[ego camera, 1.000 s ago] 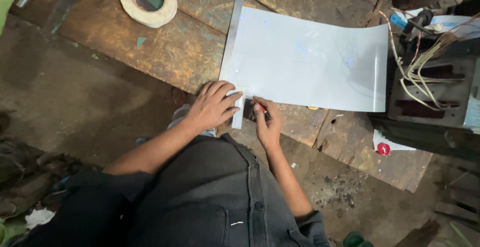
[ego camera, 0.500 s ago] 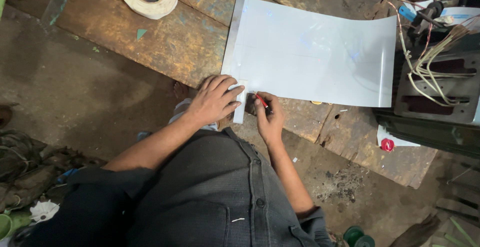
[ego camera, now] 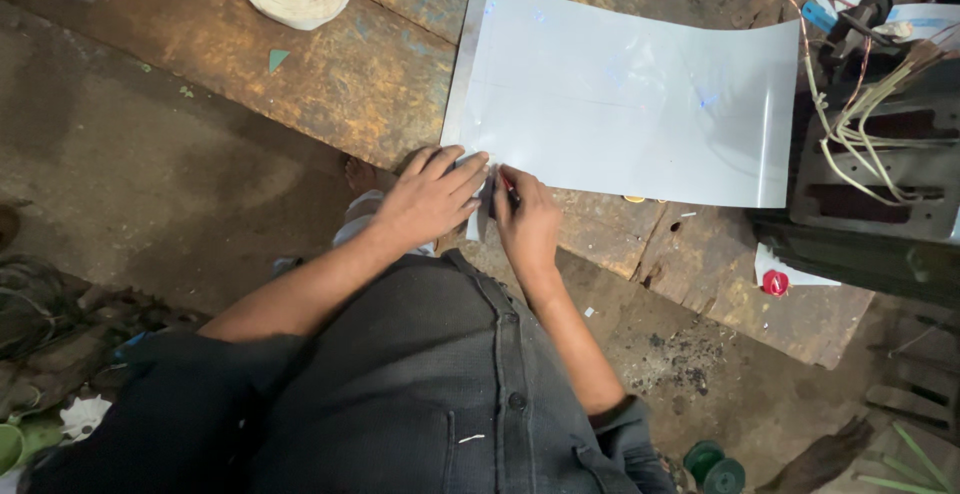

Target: The person marks a large white sheet on a workbench using a pencil and a metal ruler, then cuts the sheet into strips with scissors. The person repeatedly measures, marks, and cuts the sheet, handling the ruler, pencil, and scissors throughout.

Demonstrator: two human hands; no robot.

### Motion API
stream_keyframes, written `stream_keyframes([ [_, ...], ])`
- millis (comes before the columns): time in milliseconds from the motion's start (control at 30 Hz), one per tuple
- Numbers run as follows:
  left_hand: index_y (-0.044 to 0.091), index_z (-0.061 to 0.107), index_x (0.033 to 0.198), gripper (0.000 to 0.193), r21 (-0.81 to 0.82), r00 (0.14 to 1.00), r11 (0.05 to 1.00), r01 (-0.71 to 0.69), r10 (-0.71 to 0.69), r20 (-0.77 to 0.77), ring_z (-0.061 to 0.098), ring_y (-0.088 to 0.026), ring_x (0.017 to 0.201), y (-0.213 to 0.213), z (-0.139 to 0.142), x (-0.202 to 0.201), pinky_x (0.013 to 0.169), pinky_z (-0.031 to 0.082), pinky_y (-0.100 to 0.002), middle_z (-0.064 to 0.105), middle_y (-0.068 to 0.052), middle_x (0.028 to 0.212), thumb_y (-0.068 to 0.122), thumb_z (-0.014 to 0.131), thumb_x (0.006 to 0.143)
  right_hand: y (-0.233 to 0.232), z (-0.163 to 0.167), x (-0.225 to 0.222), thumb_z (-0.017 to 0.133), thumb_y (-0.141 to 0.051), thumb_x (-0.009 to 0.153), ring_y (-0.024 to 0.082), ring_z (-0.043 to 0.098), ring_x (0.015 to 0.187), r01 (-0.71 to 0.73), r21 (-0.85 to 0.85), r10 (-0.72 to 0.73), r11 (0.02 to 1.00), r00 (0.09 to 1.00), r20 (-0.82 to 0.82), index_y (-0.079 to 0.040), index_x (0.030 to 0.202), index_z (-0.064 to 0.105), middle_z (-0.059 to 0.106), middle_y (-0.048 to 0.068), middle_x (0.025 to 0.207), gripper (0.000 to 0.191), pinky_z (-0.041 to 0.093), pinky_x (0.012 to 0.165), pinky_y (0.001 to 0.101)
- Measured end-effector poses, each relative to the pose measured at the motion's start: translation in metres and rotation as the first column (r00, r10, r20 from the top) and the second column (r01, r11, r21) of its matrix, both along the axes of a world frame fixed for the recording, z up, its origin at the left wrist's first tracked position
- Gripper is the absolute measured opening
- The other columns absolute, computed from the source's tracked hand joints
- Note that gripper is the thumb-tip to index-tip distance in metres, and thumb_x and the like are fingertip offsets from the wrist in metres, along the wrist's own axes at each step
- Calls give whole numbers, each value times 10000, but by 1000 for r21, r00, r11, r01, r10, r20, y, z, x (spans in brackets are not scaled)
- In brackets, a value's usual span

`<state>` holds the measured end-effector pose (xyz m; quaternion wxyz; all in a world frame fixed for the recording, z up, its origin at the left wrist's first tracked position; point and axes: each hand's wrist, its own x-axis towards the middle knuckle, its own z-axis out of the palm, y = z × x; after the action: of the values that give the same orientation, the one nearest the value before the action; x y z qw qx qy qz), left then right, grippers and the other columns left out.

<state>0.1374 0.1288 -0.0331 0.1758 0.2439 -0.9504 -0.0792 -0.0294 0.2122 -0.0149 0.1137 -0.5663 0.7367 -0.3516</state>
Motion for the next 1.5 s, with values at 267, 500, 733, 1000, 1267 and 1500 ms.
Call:
stream_keyframes([
  [267,89,665,1294,464,4,999,1000,-12,12,43,499,-274,1304,-2,-1,0,1115,392,-472,556,-51,1469,359,664,917,-1,4,0,720,-90,929,363,707,878,-53,97,58,994,997,-50,-18,1086,704,731,171,981,173,561,762,451],
  [500,87,663,1290,458,34,998,999,11,-13,55,496,-276,1314,-5,-2,3,1108,398,-467,555,-51,1481,364,676,926,-10,10,0,725,-113,919,388,692,856,-37,187,60,982,991,-121,-20,1057,711,722,179,936,167,547,737,468],
  [733,84,678,1275,478,98,1000,995,-1,2,-11,489,-291,1325,-21,4,2,1101,394,-483,560,-86,1464,362,713,887,-25,23,-7,715,-132,959,337,708,816,75,82,-77,994,997,19,-20,1097,734,733,186,939,179,559,755,404],
  [1000,121,696,1322,460,159,984,986,-38,65,-167,441,-316,1354,-139,-16,-48,1104,389,-512,552,-93,1408,293,758,900,-86,-8,-28,672,-129,1013,165,735,947,196,6,-189,981,937,295,-4,1177,723,780,147,1067,212,568,877,302],
  [1267,119,703,1326,420,166,959,986,-23,68,-275,445,-318,1312,-221,-27,-71,1084,408,-501,534,-84,1348,252,778,935,-94,-26,-38,682,-151,1014,103,691,929,254,79,-264,964,875,407,-4,1180,719,774,91,1033,225,562,838,257],
  [1500,130,699,1339,439,208,958,978,-24,82,-276,434,-319,1322,-227,-32,-72,1084,405,-498,523,-84,1381,289,784,938,-97,-33,-40,680,-140,1019,83,678,914,273,115,-295,955,849,438,0,1187,720,767,73,1010,222,552,832,242],
])
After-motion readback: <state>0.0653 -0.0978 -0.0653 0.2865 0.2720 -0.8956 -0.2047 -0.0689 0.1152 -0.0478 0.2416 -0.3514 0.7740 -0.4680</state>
